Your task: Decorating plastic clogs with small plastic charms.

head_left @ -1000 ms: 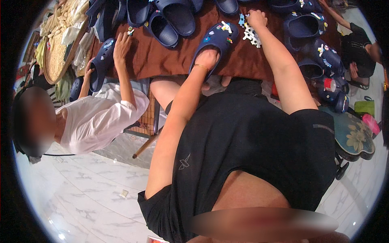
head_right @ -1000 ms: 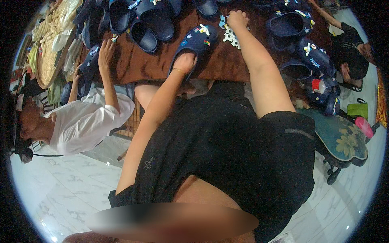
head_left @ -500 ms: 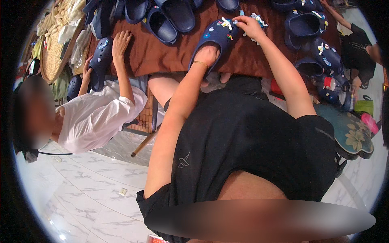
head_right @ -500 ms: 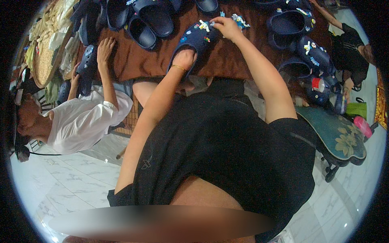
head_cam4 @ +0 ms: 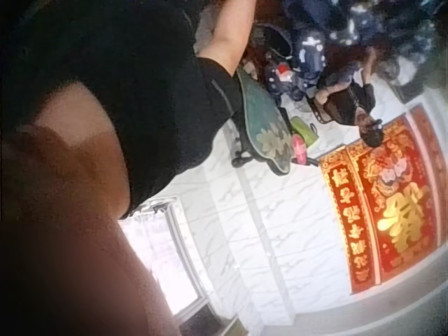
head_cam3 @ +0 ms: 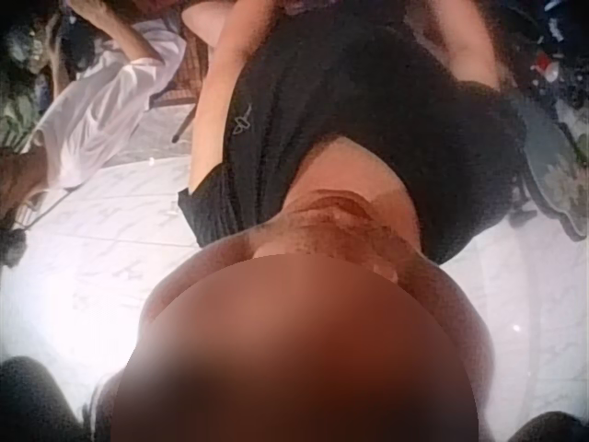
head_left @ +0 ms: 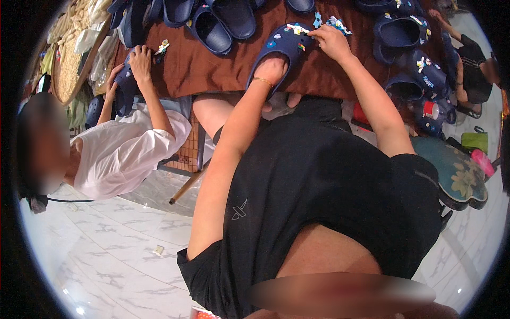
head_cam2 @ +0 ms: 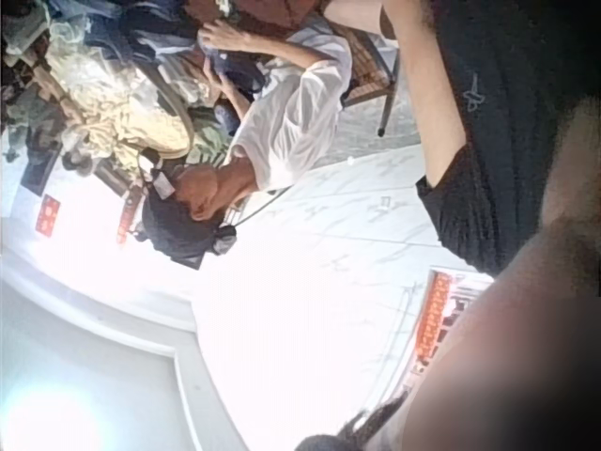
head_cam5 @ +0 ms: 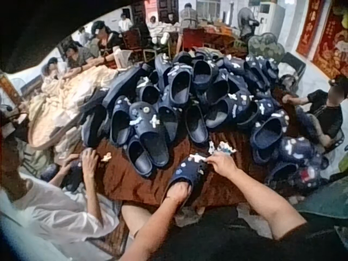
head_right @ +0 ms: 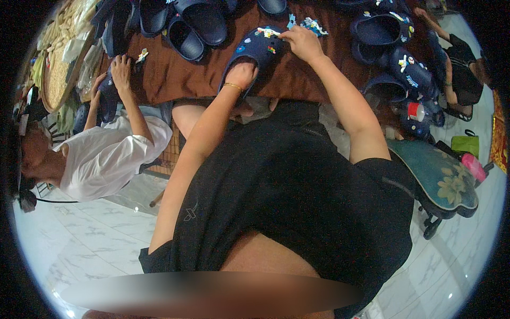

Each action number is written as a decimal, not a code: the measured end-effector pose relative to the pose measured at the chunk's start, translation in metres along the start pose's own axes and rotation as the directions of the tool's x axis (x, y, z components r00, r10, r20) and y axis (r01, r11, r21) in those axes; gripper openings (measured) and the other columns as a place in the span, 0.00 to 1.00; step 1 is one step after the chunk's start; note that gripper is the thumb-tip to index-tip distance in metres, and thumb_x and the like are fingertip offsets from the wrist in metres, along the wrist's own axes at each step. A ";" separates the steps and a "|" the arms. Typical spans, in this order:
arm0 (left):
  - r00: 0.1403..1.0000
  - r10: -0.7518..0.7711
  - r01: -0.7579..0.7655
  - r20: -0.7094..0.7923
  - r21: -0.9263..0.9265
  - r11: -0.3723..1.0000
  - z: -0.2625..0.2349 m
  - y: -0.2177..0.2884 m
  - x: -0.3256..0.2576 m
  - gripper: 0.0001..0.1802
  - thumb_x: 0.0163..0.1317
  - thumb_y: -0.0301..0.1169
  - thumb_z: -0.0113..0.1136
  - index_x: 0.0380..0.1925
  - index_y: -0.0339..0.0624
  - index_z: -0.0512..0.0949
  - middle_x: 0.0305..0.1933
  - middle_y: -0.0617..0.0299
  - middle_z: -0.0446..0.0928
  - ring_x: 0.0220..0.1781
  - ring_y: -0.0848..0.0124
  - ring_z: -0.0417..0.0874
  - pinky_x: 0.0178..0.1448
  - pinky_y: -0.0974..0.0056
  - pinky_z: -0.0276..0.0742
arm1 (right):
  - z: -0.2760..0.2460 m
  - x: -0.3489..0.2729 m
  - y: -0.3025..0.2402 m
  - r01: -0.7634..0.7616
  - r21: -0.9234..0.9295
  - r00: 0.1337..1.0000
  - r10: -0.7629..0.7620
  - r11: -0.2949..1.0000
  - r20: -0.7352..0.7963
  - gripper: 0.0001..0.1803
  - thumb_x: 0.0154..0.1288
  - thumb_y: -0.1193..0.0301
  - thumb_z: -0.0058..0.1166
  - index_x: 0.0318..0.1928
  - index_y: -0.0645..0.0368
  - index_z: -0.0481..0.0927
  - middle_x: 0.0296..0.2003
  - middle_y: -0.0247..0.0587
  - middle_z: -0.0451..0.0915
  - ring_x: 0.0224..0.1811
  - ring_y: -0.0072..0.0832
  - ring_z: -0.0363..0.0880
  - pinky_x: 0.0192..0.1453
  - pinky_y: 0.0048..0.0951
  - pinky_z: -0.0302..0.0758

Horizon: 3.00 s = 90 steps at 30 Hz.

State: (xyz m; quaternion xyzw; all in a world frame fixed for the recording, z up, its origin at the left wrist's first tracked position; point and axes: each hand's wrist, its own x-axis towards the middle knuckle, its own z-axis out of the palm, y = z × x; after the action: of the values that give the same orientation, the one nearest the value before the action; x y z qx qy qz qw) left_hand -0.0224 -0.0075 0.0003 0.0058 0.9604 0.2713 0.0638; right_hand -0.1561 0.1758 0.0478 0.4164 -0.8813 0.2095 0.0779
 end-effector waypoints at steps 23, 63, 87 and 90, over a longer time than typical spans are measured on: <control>0.999 0.042 -0.041 -0.033 0.011 0.999 0.000 -0.002 -0.002 0.18 0.56 0.40 0.44 0.25 0.36 0.75 0.31 0.46 0.75 0.35 0.51 0.75 0.43 0.52 0.70 | 0.011 0.004 -0.016 -0.229 0.524 0.972 0.161 0.820 0.173 0.07 0.52 0.71 0.52 0.33 0.55 0.78 0.31 0.39 0.77 0.35 0.28 0.76 0.41 0.26 0.70; 0.998 -0.001 0.002 -0.060 0.028 1.000 -0.008 0.010 -0.002 0.15 0.55 0.38 0.43 0.24 0.39 0.74 0.30 0.46 0.75 0.35 0.50 0.75 0.42 0.52 0.70 | -0.025 0.091 -0.049 0.056 -0.322 0.700 0.193 0.945 0.688 0.25 0.30 0.65 0.67 0.36 0.57 0.78 0.36 0.41 0.78 0.41 0.36 0.76 0.40 0.37 0.74; 0.998 0.025 -0.024 -0.053 0.018 1.000 -0.001 0.003 -0.001 0.18 0.55 0.40 0.44 0.22 0.36 0.75 0.29 0.44 0.75 0.34 0.49 0.75 0.42 0.52 0.70 | -0.002 -0.053 0.071 -0.568 0.056 0.821 0.570 0.821 -0.030 0.11 0.50 0.62 0.49 0.31 0.54 0.77 0.30 0.45 0.77 0.35 0.42 0.75 0.38 0.38 0.71; 1.000 -0.023 0.023 -0.006 -0.007 1.000 -0.007 0.009 -0.001 0.18 0.55 0.40 0.44 0.22 0.35 0.75 0.30 0.43 0.74 0.34 0.49 0.75 0.42 0.52 0.70 | 0.004 -0.034 0.085 -0.527 0.032 0.839 0.525 0.850 -0.140 0.11 0.51 0.63 0.48 0.32 0.52 0.77 0.30 0.45 0.77 0.35 0.42 0.75 0.39 0.39 0.71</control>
State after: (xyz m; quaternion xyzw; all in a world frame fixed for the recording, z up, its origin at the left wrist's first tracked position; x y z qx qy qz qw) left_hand -0.0222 -0.0034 0.0117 -0.0061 0.9596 0.2739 0.0639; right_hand -0.1997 0.2461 0.0075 0.1422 -0.9546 0.2486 0.0822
